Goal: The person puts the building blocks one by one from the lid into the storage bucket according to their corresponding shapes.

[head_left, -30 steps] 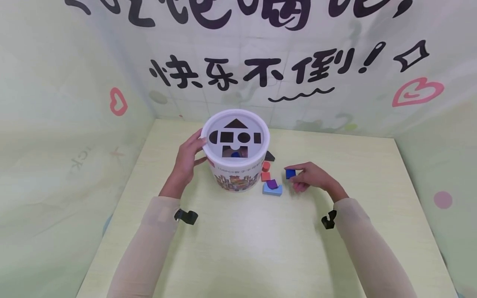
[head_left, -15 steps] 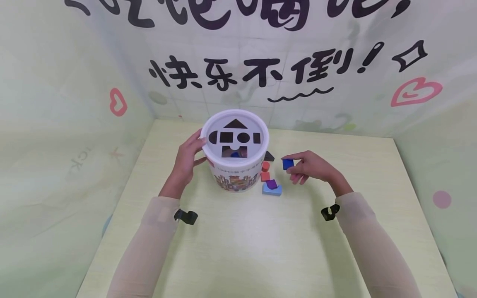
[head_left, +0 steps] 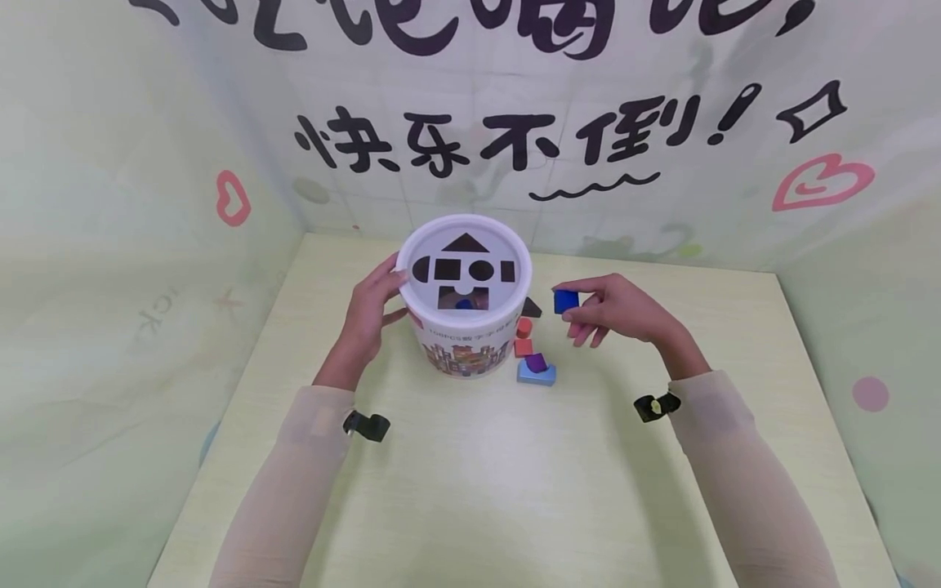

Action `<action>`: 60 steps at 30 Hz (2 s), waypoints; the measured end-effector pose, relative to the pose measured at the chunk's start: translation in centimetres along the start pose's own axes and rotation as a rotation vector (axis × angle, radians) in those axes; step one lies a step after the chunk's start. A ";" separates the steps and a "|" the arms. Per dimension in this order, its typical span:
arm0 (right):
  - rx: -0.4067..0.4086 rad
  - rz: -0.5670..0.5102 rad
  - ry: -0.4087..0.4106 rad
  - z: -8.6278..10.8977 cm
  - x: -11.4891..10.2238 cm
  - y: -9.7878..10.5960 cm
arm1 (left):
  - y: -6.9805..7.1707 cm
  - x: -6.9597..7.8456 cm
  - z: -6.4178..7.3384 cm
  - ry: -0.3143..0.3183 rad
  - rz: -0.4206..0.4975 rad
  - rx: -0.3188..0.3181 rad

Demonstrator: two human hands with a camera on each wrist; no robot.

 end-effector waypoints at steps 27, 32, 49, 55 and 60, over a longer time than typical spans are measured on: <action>-0.004 0.005 0.141 -3.8 -7.1 -1.3 | -0.1 0.3 0.0 -0.011 0.002 -0.004; -0.001 0.004 0.131 -4.2 -7.9 -1.6 | 0.0 0.3 0.1 -0.004 -0.007 -0.004; 0.015 0.007 0.151 -6.7 -10.1 -2.3 | 0.2 0.1 0.0 -0.001 0.001 0.001; 0.020 0.012 0.150 -7.5 -10.5 -2.5 | 0.1 -0.1 0.0 0.006 -0.006 -0.002; 0.023 0.010 0.150 -8.3 -10.9 -2.8 | 0.2 -0.1 0.1 0.007 -0.007 0.001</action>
Point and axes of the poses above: each hand's wrist, its own z-axis away from the middle knuckle, its own y-axis out of the back of the hand, x = y × z, the point moved 9 cm from there along -z, towards the middle knuckle, and after that the axes turned 15 degrees about -x, right-handed, at the moved point
